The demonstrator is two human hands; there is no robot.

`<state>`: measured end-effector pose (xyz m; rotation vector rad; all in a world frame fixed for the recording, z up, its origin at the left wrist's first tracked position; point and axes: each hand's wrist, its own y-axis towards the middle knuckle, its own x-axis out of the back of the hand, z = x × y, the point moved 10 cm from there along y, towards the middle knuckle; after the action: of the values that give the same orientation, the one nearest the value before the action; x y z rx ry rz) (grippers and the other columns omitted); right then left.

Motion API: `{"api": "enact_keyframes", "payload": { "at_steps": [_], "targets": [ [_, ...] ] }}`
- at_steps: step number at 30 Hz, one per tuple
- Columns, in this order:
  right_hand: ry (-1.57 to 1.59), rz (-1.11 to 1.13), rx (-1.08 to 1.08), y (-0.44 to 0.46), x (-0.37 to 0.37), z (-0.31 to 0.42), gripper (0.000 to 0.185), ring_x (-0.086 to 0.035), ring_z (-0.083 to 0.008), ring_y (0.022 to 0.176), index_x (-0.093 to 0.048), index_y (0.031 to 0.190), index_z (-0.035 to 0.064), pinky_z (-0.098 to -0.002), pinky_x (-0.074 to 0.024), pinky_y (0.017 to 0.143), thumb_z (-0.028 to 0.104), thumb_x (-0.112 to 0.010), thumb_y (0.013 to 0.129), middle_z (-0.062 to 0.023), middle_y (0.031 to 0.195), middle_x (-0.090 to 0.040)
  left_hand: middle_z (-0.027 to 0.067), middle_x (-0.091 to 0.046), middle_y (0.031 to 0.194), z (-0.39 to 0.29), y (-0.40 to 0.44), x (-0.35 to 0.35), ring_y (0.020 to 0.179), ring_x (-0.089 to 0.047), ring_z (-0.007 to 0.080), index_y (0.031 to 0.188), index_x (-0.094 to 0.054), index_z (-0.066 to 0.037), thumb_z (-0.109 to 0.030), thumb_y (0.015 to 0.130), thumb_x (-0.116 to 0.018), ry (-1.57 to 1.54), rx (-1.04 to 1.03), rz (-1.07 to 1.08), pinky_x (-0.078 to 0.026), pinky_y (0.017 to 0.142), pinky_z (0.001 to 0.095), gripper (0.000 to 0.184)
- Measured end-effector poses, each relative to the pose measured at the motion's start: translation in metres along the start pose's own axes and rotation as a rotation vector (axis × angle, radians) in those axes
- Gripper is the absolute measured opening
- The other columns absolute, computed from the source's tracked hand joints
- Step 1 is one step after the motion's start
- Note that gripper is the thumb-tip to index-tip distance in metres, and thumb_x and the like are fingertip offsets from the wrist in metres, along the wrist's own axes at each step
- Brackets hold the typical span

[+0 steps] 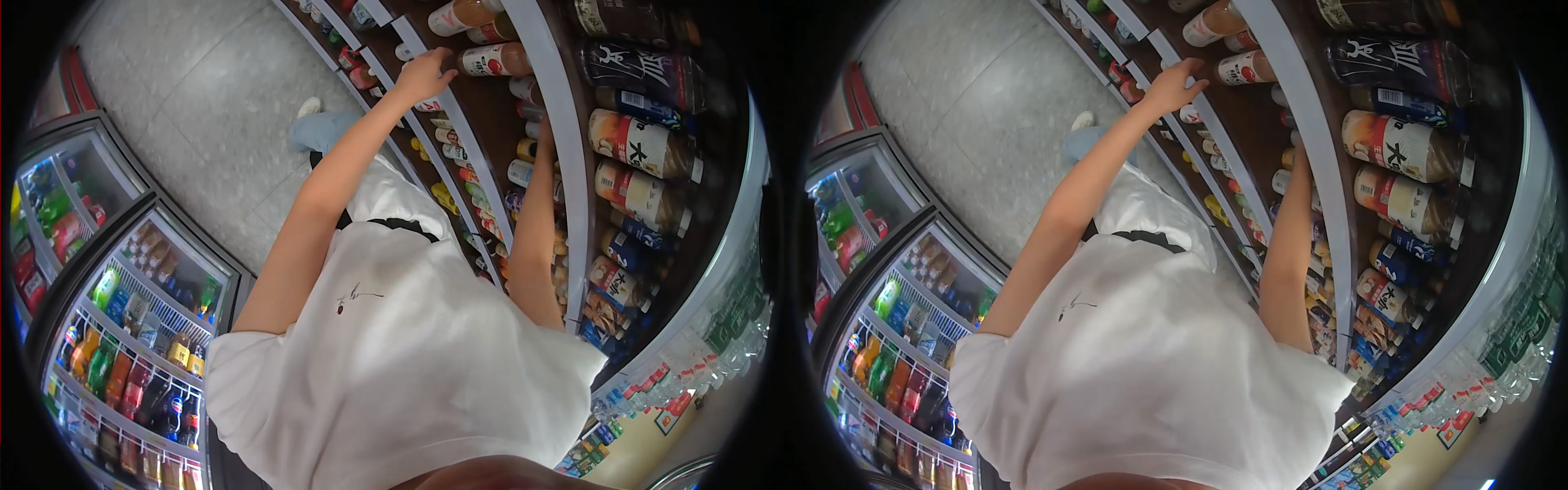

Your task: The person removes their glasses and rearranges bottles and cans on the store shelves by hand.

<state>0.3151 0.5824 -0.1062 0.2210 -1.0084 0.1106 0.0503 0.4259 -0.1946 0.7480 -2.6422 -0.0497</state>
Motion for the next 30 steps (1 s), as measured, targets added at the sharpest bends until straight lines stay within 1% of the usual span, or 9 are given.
{"api": "enact_keyframes", "payload": {
  "at_steps": [7,12,16,19,21,23,26,28,30],
  "targets": [
    [0.037,-0.032,-0.447,-0.055,0.026,-0.034,0.057,-0.049,-0.0292,0.114,-0.050,0.121,-0.0029,-0.0355,-0.0373,0.094,0.040,-0.059,0.084,-0.0161,0.126,-0.050,0.0221,-0.053,0.114,-0.013,0.026,-0.037,0.104,-0.052,0.0368,0.130,-0.035,-0.001,-0.028,0.077,-0.066,0.042,-0.121,-0.052,-0.042,0.090,0.0404,0.068],
    [0.055,-0.153,0.037,-0.063,0.046,-0.007,0.054,-0.055,-0.0286,0.104,-0.052,0.117,-0.0039,-0.0354,-0.0423,0.088,0.031,-0.069,0.078,-0.0177,0.115,-0.057,0.0274,-0.039,0.126,-0.022,0.014,-0.072,0.111,-0.043,0.0429,0.135,-0.022,0.004,-0.018,0.069,-0.068,0.037,-0.110,-0.006,-0.036,0.096,0.0443,0.083],
    [0.049,-0.149,0.131,-0.074,0.043,0.039,0.051,-0.057,-0.0287,0.099,-0.053,0.113,-0.0053,-0.0370,-0.0433,0.087,0.025,-0.072,0.075,-0.0177,0.109,-0.059,0.0300,-0.028,0.133,-0.027,0.006,-0.097,0.118,-0.033,0.0474,0.136,-0.013,0.006,-0.013,0.068,-0.066,0.026,-0.033,0.150,-0.033,0.099,0.0467,0.088],
    [-0.125,-0.269,0.181,-0.084,0.036,0.064,0.049,-0.062,-0.0249,0.087,-0.053,0.110,-0.0061,-0.0341,-0.0478,0.078,0.018,-0.073,0.073,-0.0159,0.103,-0.061,0.0280,-0.045,0.119,-0.015,0.012,-0.098,0.106,-0.048,0.0392,0.135,-0.027,0.001,-0.005,0.068,-0.057,-0.030,-0.089,0.286,-0.041,0.092,0.0415,0.073],
    [0.341,-0.152,0.020,-0.086,0.016,0.072,0.046,-0.063,-0.0184,0.069,-0.054,0.106,-0.0059,-0.0288,-0.0496,0.065,0.012,-0.075,0.069,-0.0135,0.093,-0.061,0.0263,-0.053,0.111,-0.022,0.020,-0.081,0.099,-0.055,0.0354,0.133,-0.035,-0.001,-0.002,0.070,-0.052,-0.097,-0.121,0.442,-0.044,0.088,0.0387,0.065],
    [0.339,-0.145,-0.023,-0.091,-0.002,0.081,0.045,-0.062,-0.0160,0.064,-0.054,0.104,-0.0055,-0.0265,-0.0488,0.062,0.010,-0.076,0.068,-0.0128,0.091,-0.061,0.0223,-0.061,0.099,-0.016,0.006,-0.076,0.088,-0.061,0.0313,0.121,-0.052,-0.003,0.000,0.070,-0.047,-0.111,0.196,0.844,-0.049,0.079,0.0365,0.051],
    [0.141,-0.188,0.159,-0.087,-0.012,0.122,0.042,-0.059,-0.0133,0.057,-0.055,0.100,-0.0045,-0.0251,-0.0467,0.058,0.012,-0.076,0.068,-0.0105,0.081,-0.060,0.0217,-0.061,0.101,-0.014,0.031,-0.043,0.089,-0.062,0.0313,0.114,-0.057,-0.002,-0.002,0.072,-0.049,-0.093,-0.103,0.432,-0.049,0.078,0.0375,0.043],
    [0.159,-0.208,0.032,-0.077,-0.018,0.128,0.040,-0.058,-0.0206,0.056,-0.060,0.092,-0.0016,-0.0343,-0.0456,0.063,0.023,-0.077,0.066,-0.0094,0.057,-0.057,0.0213,-0.061,0.101,-0.006,0.037,-0.036,0.090,-0.061,0.0312,0.113,-0.057,-0.001,-0.006,0.073,-0.052,-0.051,-0.143,0.426,-0.049,0.078,0.0372,0.040],
    [0.161,-0.143,-0.057,-0.069,-0.023,0.132,0.038,-0.060,-0.0236,0.066,-0.061,0.091,-0.0022,-0.0349,-0.0455,0.068,0.024,-0.076,0.068,-0.0117,0.064,-0.061,0.0208,-0.061,0.101,-0.005,0.042,-0.029,0.090,-0.061,0.0310,0.113,-0.057,-0.001,-0.009,0.075,-0.056,-0.009,-0.181,0.427,-0.049,0.078,0.0370,0.039]
  ]
}}
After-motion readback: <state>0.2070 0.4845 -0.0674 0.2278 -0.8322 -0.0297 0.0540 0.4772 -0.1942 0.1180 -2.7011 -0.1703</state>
